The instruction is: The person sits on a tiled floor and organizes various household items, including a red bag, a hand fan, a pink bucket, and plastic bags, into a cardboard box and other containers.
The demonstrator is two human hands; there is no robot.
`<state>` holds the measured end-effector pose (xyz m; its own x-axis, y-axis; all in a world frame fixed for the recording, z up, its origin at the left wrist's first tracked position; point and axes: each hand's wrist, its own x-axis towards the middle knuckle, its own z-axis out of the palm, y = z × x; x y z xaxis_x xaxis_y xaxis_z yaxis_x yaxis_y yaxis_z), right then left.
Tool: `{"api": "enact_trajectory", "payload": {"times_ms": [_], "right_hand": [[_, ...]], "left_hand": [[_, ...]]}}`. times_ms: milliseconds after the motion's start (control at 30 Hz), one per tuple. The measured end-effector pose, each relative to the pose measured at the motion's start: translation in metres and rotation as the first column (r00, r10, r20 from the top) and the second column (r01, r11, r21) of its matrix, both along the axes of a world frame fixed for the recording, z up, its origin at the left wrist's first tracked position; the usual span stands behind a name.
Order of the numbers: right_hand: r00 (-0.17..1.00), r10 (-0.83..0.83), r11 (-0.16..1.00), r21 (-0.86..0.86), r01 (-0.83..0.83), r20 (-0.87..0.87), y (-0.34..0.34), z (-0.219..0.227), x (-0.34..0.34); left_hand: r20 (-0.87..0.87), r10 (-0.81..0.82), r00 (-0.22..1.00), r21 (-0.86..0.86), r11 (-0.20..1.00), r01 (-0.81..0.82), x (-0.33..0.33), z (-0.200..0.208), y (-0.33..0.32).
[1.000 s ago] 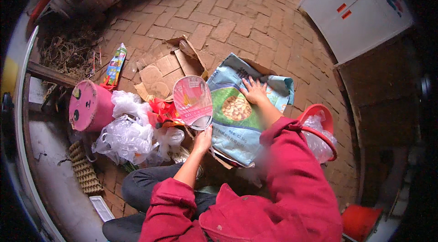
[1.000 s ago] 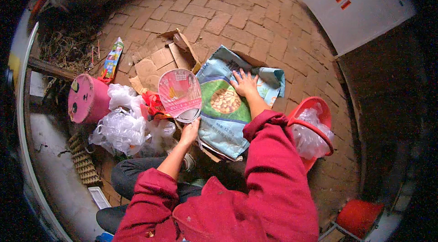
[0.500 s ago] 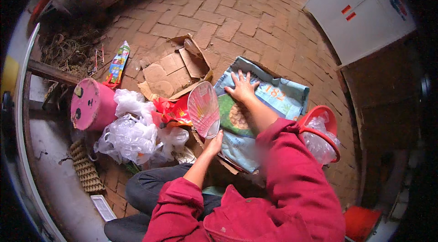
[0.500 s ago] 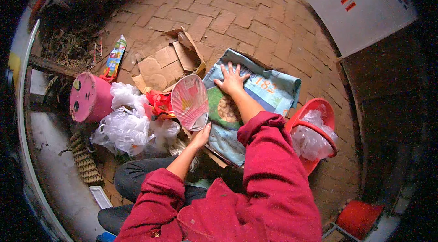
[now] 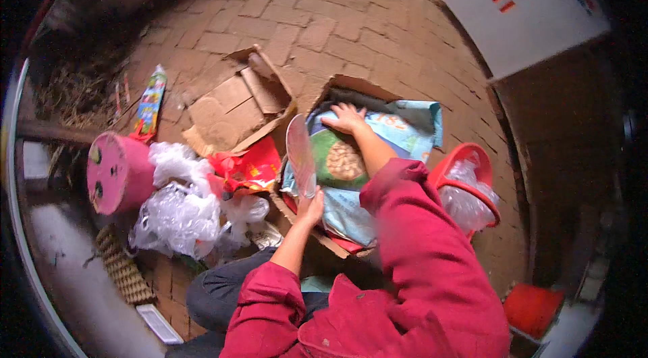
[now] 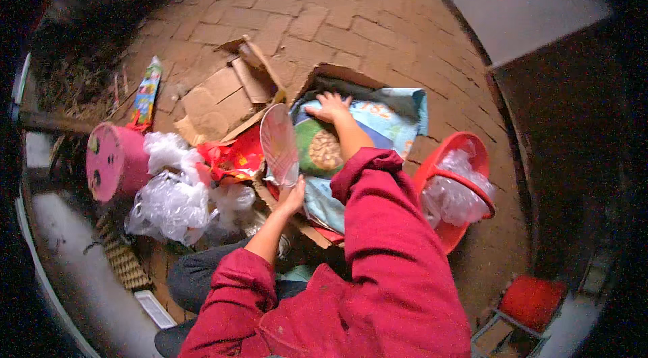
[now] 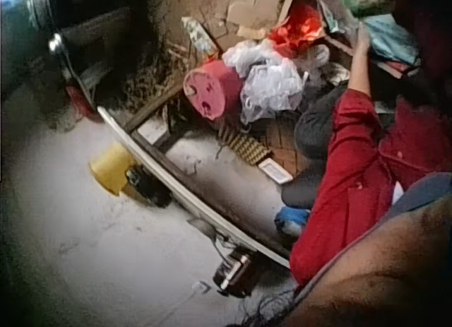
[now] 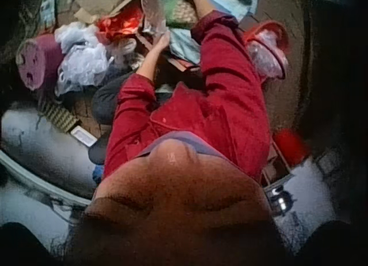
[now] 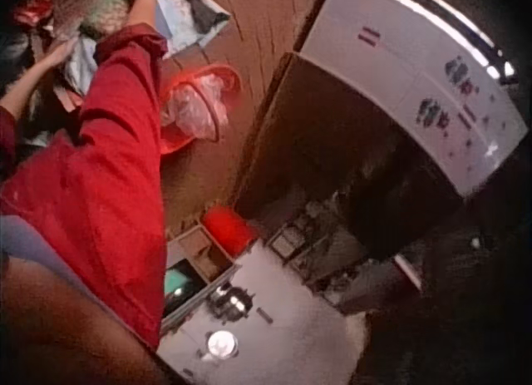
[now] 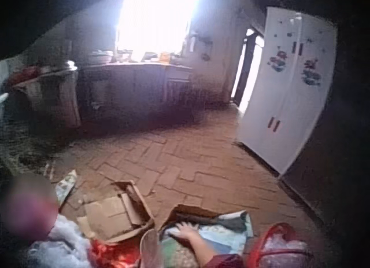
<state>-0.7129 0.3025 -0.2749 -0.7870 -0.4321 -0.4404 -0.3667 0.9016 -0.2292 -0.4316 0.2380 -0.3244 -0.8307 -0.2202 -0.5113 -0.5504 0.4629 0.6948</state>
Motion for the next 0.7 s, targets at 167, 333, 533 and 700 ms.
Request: {"api": "enact_trajectory", "payload": {"times_ms": [167, 333, 533, 700], "right_hand": [[0.950, -0.132, 0.972, -0.226, 0.068, -0.281, 0.030, 0.058, 0.022], [0.624, -0.204, 0.969, -0.066, 0.237, -0.754, 0.138, 0.154, 0.088], [0.833, -0.339, 0.935, -0.063, 0.348, -0.438, 0.184, 0.090, 0.087], [0.938, 0.045, 0.983, 0.181, 0.019, -0.343, 0.149, 0.071, 0.089]], "left_hand": [[-0.017, -0.026, 1.000, 0.083, 0.996, 0.027, 0.007, -0.001, -0.005], [-0.010, -0.042, 0.999, 0.078, 0.996, 0.043, 0.006, 0.021, 0.000], [-0.010, -0.045, 0.999, 0.100, 0.994, 0.045, 0.015, 0.017, -0.007], [0.035, -0.133, 0.990, 0.073, 0.989, 0.130, 0.014, 0.014, -0.004]]}}
